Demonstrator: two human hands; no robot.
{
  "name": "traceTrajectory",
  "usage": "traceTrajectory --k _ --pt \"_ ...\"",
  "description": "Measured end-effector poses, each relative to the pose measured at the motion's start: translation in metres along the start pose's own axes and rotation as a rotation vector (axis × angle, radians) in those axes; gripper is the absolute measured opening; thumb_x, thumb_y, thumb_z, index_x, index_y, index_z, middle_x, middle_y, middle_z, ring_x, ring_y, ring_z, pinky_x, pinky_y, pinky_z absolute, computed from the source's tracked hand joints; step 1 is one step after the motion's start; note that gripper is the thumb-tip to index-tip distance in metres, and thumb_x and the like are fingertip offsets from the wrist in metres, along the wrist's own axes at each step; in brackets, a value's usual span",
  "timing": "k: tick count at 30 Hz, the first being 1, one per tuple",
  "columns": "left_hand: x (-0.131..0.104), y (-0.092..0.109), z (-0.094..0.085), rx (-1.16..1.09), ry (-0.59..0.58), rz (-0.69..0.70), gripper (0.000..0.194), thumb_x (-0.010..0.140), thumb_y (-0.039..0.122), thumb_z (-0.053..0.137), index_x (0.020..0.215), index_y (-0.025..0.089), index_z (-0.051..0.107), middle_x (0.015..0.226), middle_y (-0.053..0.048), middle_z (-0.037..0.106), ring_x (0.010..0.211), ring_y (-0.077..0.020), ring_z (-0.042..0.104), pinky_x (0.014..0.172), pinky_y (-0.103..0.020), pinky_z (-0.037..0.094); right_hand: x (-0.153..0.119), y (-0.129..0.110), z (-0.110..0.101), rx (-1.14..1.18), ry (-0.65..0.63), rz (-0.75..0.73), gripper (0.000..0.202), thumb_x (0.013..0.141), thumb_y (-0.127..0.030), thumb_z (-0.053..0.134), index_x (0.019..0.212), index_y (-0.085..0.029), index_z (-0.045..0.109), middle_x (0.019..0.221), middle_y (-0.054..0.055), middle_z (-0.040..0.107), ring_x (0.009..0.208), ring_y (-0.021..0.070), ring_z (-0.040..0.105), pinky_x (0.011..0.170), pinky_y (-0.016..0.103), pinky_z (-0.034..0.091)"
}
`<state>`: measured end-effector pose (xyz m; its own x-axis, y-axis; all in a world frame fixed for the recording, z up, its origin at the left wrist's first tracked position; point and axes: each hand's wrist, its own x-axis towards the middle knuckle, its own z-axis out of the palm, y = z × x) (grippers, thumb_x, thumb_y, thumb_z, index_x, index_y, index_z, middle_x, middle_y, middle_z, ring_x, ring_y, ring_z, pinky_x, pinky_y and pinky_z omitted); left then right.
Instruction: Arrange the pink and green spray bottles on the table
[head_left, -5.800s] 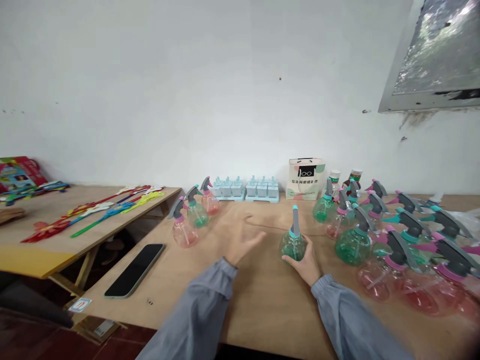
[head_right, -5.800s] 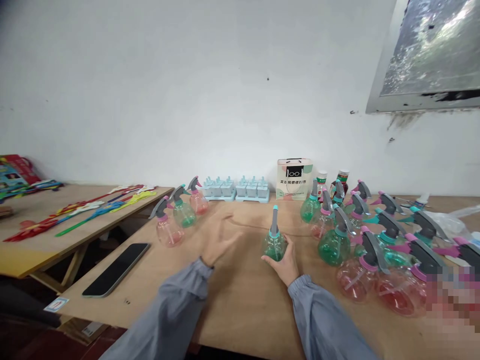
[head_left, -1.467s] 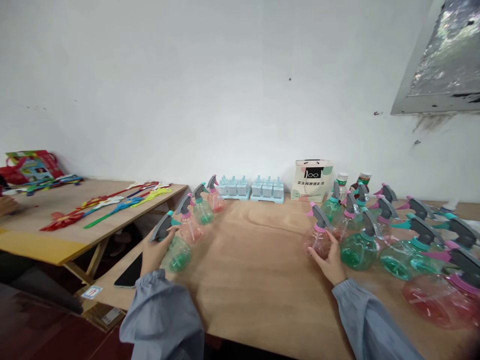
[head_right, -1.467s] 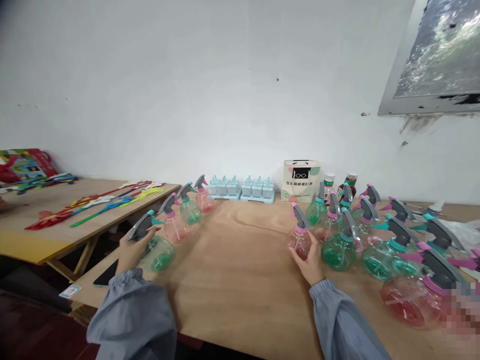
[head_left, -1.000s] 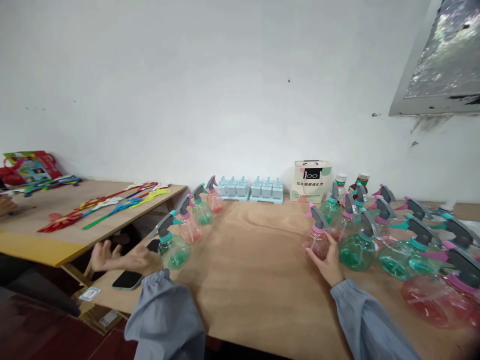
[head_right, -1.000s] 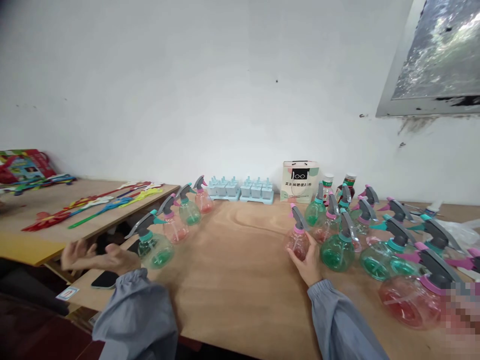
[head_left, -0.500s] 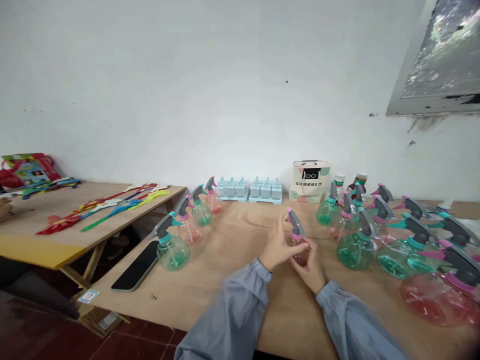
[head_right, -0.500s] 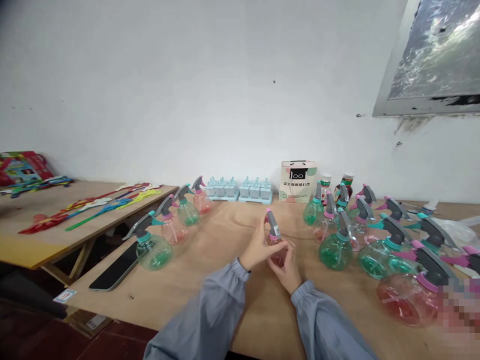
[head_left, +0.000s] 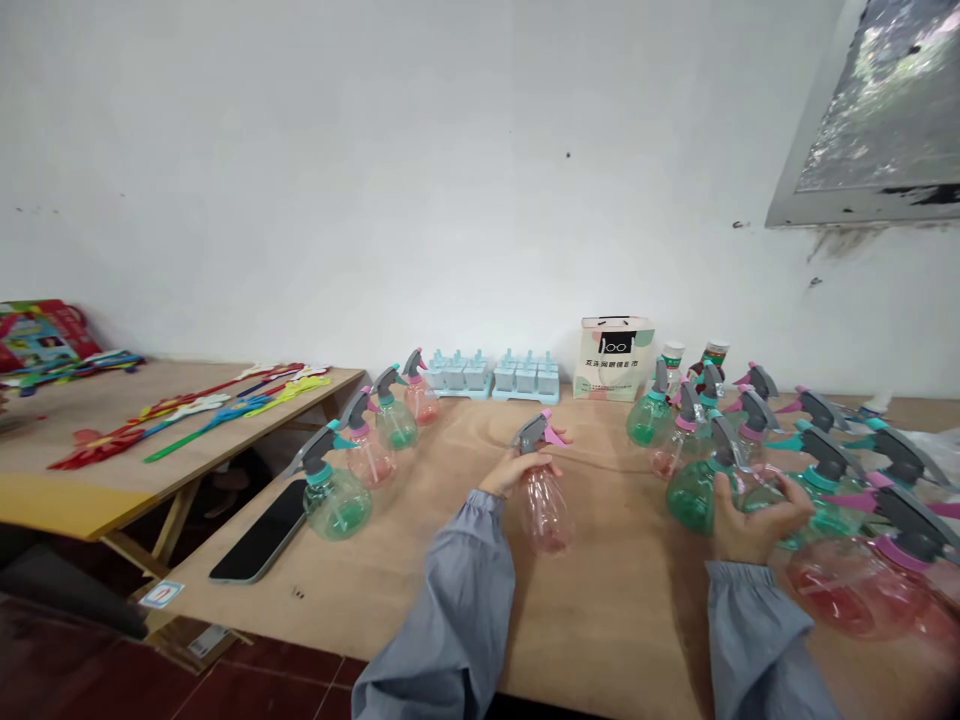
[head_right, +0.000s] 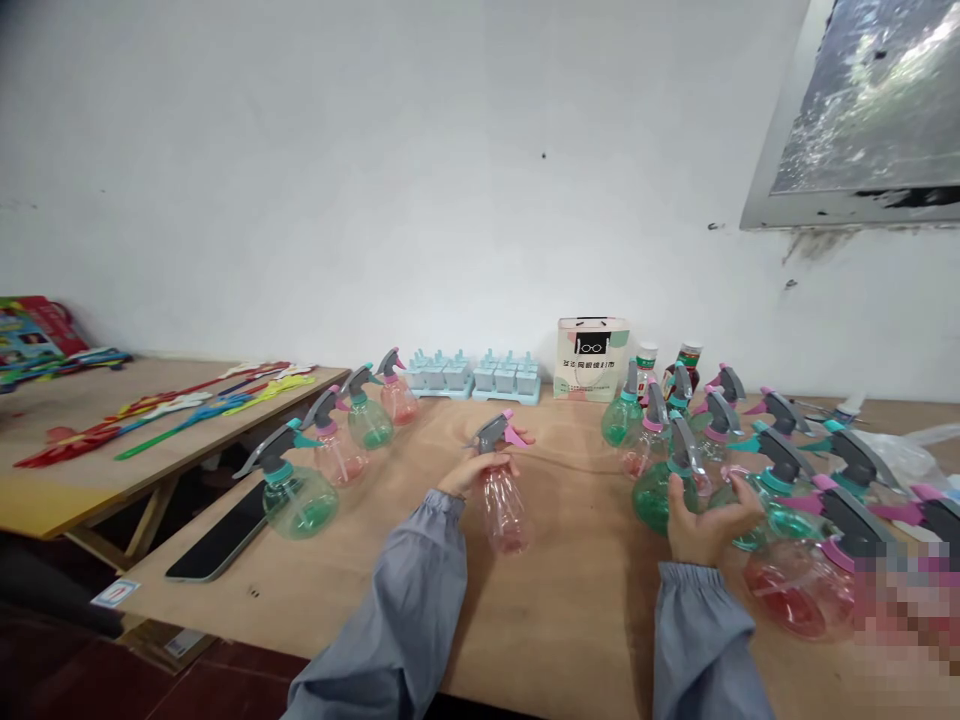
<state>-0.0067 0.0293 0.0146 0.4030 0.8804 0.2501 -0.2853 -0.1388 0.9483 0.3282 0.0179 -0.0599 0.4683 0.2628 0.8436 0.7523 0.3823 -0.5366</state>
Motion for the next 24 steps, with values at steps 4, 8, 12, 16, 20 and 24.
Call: traceTrajectory --k 4,8,12,16,20,24 --pt "-0.002 0.003 -0.006 -0.029 -0.001 0.01 0.065 0.064 0.036 0.074 0.125 0.017 0.06 0.115 -0.014 0.071 0.058 -0.0122 0.065 0.051 -0.022 0.042 -0.009 0.008 0.016 -0.15 0.036 0.047 0.08 0.069 -0.065 0.071 0.121 -0.009 0.05 0.112 0.021 0.055 0.108 0.0409 0.052 0.095 0.062 0.039" --pt "0.0 0.006 -0.008 0.02 0.001 0.018 0.06 0.066 0.039 0.073 0.12 0.017 0.063 0.109 -0.013 0.073 0.056 -0.0107 0.064 0.05 -0.021 0.038 -0.023 0.002 0.03 -0.163 -0.042 0.02 0.083 0.071 -0.072 0.063 0.121 -0.007 0.05 0.109 0.021 0.056 0.108 0.0386 0.052 0.093 0.058 0.041" --pt "0.001 0.012 -0.008 0.034 -0.046 -0.023 0.059 0.065 0.043 0.074 0.118 0.017 0.064 0.105 -0.012 0.073 0.055 -0.0103 0.062 0.049 -0.021 0.037 -0.036 -0.015 0.041 -0.108 -0.107 -0.05 0.081 0.075 -0.073 0.058 0.123 -0.008 0.048 0.11 0.021 0.054 0.109 0.0363 0.051 0.092 0.055 0.042" --pt "0.002 0.018 -0.002 0.055 -0.099 -0.003 0.054 0.066 0.047 0.075 0.108 0.015 0.066 0.097 -0.011 0.073 0.054 -0.0103 0.061 0.051 -0.022 0.039 -0.052 -0.037 0.053 -0.026 -0.233 -0.079 0.075 0.079 -0.069 0.057 0.127 -0.012 0.045 0.112 0.018 0.054 0.106 0.0328 0.052 0.091 0.052 0.043" --pt "0.001 0.02 0.006 0.05 -0.1 0.024 0.043 0.061 0.047 0.078 0.084 0.013 0.065 0.079 -0.007 0.071 0.048 -0.0094 0.057 0.052 -0.023 0.04 -0.06 -0.047 0.057 0.018 -0.284 -0.078 0.073 0.08 -0.065 0.058 0.13 -0.014 0.042 0.115 0.017 0.053 0.108 0.0321 0.052 0.093 0.051 0.043" --pt "0.001 0.017 0.009 0.0 -0.101 -0.018 0.041 0.06 0.047 0.077 0.079 0.013 0.064 0.075 -0.006 0.07 0.047 -0.0094 0.056 0.051 -0.024 0.042 -0.06 -0.046 0.056 0.039 -0.29 -0.079 0.072 0.081 -0.063 0.059 0.131 -0.014 0.041 0.115 0.016 0.053 0.109 0.0316 0.052 0.093 0.051 0.044"
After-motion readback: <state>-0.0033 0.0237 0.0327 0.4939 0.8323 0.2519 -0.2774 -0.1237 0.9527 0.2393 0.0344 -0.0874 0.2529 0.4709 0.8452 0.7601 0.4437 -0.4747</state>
